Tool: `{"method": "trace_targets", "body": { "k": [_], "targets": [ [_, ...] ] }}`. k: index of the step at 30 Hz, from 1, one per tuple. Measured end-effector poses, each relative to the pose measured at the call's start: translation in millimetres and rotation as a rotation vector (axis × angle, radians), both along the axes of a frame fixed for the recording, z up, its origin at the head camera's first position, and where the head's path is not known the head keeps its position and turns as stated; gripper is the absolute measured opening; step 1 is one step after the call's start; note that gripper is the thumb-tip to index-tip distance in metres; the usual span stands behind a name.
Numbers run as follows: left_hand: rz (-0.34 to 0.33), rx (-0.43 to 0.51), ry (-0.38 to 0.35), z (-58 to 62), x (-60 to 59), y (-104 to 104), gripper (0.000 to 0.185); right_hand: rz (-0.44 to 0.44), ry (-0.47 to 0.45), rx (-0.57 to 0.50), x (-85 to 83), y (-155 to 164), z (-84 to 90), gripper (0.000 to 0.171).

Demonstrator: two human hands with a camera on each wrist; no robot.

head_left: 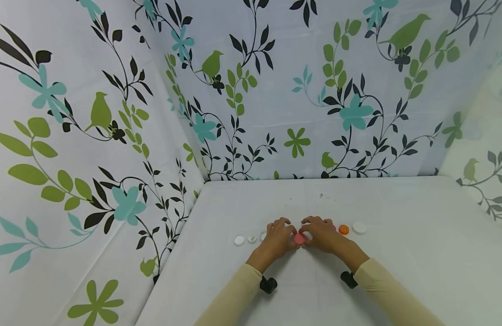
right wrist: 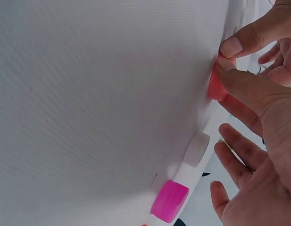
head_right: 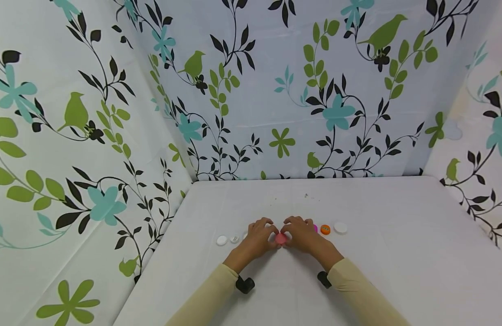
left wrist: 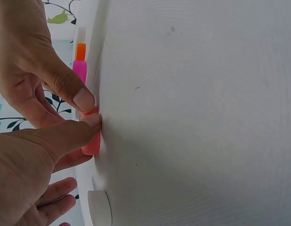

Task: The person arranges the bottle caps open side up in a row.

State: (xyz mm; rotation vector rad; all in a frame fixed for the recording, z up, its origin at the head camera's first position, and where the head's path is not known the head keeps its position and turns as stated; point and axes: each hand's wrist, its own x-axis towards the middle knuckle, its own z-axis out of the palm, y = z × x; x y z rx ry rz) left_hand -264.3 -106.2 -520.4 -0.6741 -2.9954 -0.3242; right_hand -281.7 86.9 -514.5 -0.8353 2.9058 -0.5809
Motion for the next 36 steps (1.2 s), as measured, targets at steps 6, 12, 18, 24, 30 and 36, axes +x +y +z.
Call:
{"method": "trace_targets", "body": {
  "k": [6,12,18,24,30,36],
  "targets": [
    [0.0,0.0,0.002,-0.7,1.4,-0.5,0.031,0.017,-0.002,-0.013,0.6,-1.2,-2.7,0.031],
    [0.012,0.037,-0.003,-0.6,1.0,-3.7,0.036,0.0,-0.005,-0.017,-1.4,-1.2,1.1,0.028],
    [0.033,0.121,-0.006,2.3,-1.0,-9.0,0.04,-0.04,-0.006,-0.085,-1.9,-3.5,12.4,0.025],
    [0.055,0.169,0.037,2.2,-4.5,-9.9,0.045,-0.06,-0.041,-0.159,-1.7,-8.6,14.0,0.032],
    [0.063,0.188,0.066,0.0,-4.1,-10.7,0.04,-0.055,-0.073,-0.181,1.3,-11.9,11.4,0.036],
    [0.057,0.176,0.083,1.4,-1.7,-12.4,0.036,0.005,-0.021,-0.185,3.4,-11.8,11.7,0.04]
  ]
}}
